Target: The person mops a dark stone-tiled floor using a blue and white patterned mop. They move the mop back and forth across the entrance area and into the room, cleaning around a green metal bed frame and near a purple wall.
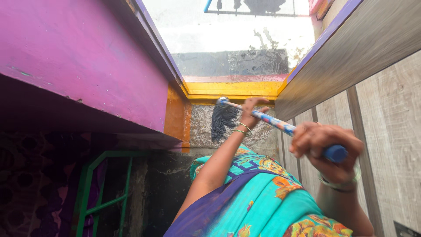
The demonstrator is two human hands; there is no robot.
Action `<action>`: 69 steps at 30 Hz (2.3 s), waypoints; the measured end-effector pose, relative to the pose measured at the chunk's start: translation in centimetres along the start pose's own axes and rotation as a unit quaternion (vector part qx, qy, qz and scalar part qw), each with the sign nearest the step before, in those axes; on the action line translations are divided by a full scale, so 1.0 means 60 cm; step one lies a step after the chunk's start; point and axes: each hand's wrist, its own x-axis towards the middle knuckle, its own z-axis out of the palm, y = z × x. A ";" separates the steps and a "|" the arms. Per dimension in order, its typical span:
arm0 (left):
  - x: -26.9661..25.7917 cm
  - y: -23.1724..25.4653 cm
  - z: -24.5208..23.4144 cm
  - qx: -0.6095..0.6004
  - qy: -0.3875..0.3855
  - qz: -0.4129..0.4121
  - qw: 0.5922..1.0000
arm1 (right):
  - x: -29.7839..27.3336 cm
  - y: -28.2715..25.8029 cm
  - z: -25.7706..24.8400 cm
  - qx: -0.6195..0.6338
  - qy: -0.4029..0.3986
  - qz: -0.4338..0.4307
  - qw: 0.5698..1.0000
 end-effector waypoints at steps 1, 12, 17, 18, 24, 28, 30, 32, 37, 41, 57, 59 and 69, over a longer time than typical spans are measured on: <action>0.005 0.013 0.019 -0.014 -0.036 0.004 0.999 | -0.006 -0.011 -0.011 -0.012 0.020 -0.009 1.000; -0.037 0.020 0.217 -0.049 -0.351 0.028 0.935 | -0.039 -0.039 -0.080 -0.054 0.071 0.005 0.996; -0.066 -0.037 0.217 -0.110 -0.353 -0.065 0.927 | -0.015 -0.007 -0.099 -0.073 -0.009 0.005 0.997; -0.063 -0.043 0.215 -0.089 -0.358 -0.071 0.927 | -0.014 -0.004 -0.101 -0.081 -0.006 0.008 0.997; -0.049 -0.022 0.217 0.058 -0.339 -0.030 0.939 | -0.007 0.004 -0.111 -0.173 0.007 -0.004 0.985; -0.037 0.008 0.198 0.071 -0.357 -0.004 0.931 | -0.011 -0.012 -0.111 -0.266 0.016 -0.029 0.964; -0.036 0.034 0.180 0.074 -0.368 0.010 0.927 | -0.015 -0.023 -0.128 -0.297 0.026 -0.034 0.954; -0.025 0.059 0.157 0.090 -0.380 0.014 0.920 | -0.026 -0.023 -0.152 -0.302 0.049 -0.038 0.951; -0.013 0.080 0.083 0.143 -0.349 0.038 0.926 | -0.081 -0.001 -0.215 -0.310 0.106 -0.020 0.945; -0.021 0.057 -0.010 0.183 -0.269 0.012 0.945 | -0.062 0.041 -0.181 -0.272 0.121 -0.031 0.954; -0.233 0.009 -0.215 0.207 -0.076 -0.190 0.957 | -0.104 0.101 0.006 -0.125 0.012 0.058 0.990; -0.250 0.037 -0.228 0.191 -0.087 -0.189 0.959 | -0.127 0.111 -0.002 -0.096 0.028 0.043 0.994; -0.390 0.101 -0.395 0.264 -0.048 -0.140 0.953 | -0.233 0.058 0.132 -0.165 -0.009 -0.024 0.986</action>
